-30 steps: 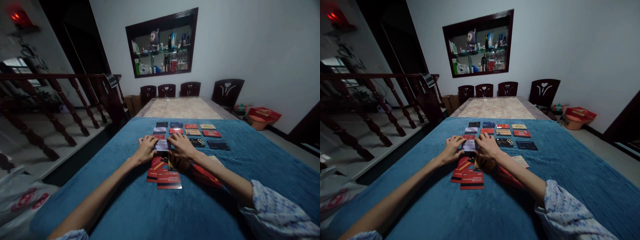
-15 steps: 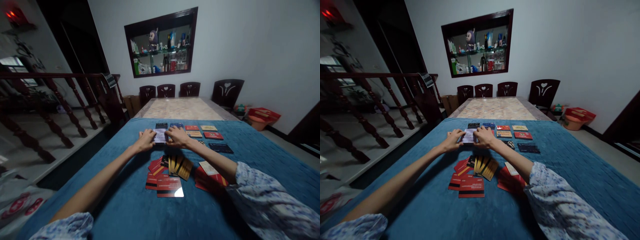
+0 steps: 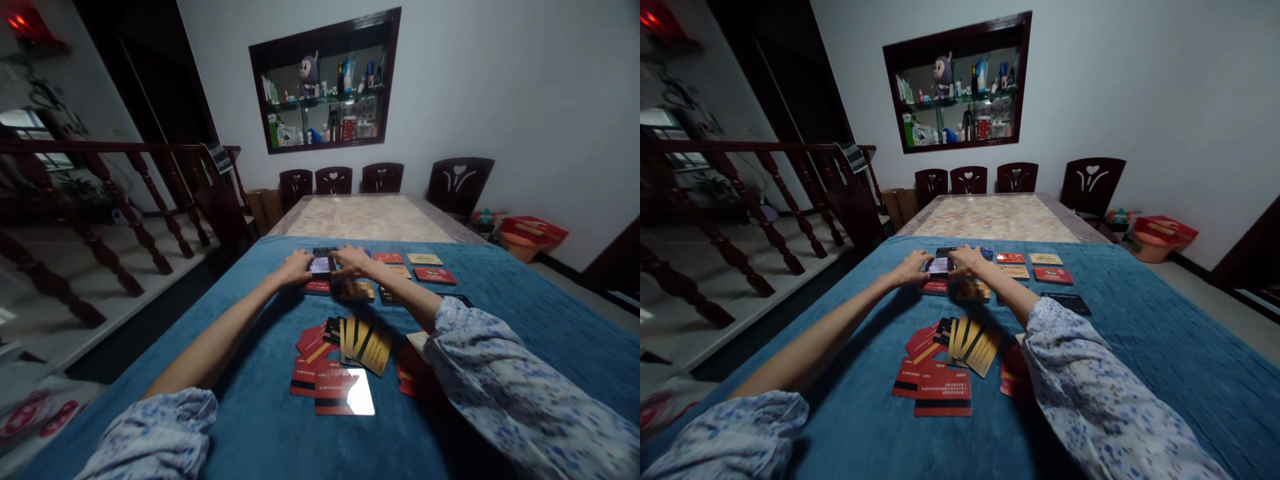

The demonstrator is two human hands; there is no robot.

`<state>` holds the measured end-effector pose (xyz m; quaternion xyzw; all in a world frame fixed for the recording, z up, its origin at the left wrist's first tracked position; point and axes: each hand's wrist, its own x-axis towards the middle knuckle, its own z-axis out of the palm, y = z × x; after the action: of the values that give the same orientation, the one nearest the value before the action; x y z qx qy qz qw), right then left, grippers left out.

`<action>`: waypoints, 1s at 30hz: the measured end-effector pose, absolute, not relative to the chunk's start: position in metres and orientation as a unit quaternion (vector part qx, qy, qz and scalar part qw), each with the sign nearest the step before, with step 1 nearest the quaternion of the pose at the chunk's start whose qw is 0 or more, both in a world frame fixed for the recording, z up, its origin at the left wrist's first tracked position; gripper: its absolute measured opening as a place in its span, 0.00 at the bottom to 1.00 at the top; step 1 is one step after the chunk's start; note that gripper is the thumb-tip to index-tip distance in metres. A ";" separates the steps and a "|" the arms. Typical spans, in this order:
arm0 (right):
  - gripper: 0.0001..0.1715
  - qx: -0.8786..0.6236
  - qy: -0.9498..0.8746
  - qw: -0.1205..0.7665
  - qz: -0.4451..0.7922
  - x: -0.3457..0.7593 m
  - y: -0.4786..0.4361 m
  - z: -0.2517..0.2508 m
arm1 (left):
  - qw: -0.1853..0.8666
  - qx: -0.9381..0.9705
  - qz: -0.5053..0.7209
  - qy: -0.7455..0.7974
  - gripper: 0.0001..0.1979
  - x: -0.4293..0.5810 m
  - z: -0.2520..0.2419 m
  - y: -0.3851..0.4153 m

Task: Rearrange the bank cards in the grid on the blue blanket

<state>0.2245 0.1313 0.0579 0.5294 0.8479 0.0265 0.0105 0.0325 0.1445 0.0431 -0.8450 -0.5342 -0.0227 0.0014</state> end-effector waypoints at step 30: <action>0.26 0.562 0.818 0.062 -0.108 0.212 0.203 0.032 | -0.060 -0.844 0.056 -0.530 0.24 0.046 0.029 0.208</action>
<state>0.2124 0.2025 0.0316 0.5618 0.8179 -0.1076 0.0624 0.0462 0.2076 0.0287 -0.8441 -0.5299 0.0562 -0.0595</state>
